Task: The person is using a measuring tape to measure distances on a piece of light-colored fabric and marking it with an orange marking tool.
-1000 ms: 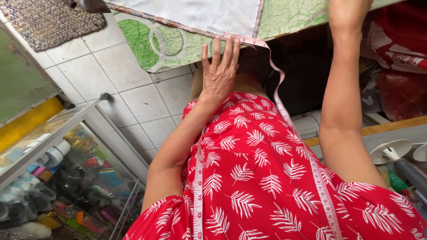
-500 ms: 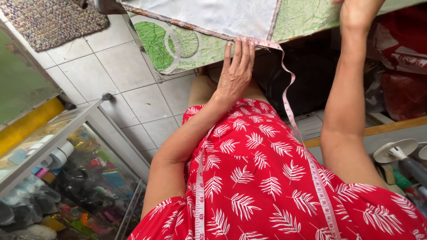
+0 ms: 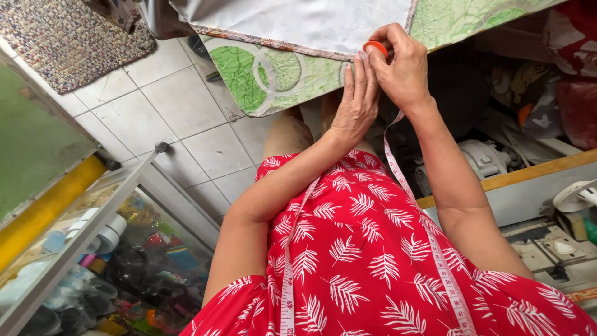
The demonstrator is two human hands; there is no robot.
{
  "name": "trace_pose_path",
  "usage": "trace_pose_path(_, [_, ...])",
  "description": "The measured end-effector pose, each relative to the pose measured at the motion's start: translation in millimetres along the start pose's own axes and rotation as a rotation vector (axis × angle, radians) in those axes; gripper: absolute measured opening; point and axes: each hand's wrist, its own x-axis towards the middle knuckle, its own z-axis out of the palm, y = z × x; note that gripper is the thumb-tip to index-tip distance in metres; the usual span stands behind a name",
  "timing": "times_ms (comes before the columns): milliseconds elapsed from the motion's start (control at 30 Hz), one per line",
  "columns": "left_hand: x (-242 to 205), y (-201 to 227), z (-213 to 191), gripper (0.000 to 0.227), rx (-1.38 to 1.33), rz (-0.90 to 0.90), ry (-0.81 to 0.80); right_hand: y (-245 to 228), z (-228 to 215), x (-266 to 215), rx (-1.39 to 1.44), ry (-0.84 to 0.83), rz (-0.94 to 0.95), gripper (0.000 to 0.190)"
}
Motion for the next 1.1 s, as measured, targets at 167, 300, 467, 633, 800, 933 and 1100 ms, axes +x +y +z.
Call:
trace_pose_path(167, [-3, 2, 6, 0.048, 0.016, 0.013, 0.007, 6, 10, 2, -0.087, 0.001, -0.039, 0.007])
trace_pose_path(300, [-3, -2, 3, 0.048, 0.027, 0.028, 0.013, 10, 13, 4, -0.111, 0.003, -0.012, 0.005])
trace_pose_path(467, [-2, -2, 3, 0.049, 0.028, 0.044, -0.007, 8, 9, 7, -0.118, -0.028, -0.029, 0.004])
trace_pose_path(633, [-2, -1, 3, 0.048, 0.028, 0.030, 0.000, 6, 9, 6, -0.122, -0.029, -0.041, 0.005])
trace_pose_path(800, [-2, -3, 3, 0.049, 0.026, 0.032, -0.001, 4, 8, 7, -0.089, -0.027, -0.023, 0.005])
trace_pose_path(933, [-2, -2, 4, 0.048, 0.001, 0.038, 0.023, 5, 9, 7, -0.128, -0.027, -0.049, 0.006])
trace_pose_path(1100, [-3, 1, 15, 0.047, -0.030, 0.046, 0.058, 6, 12, 9, -0.176, -0.004, -0.122, 0.010])
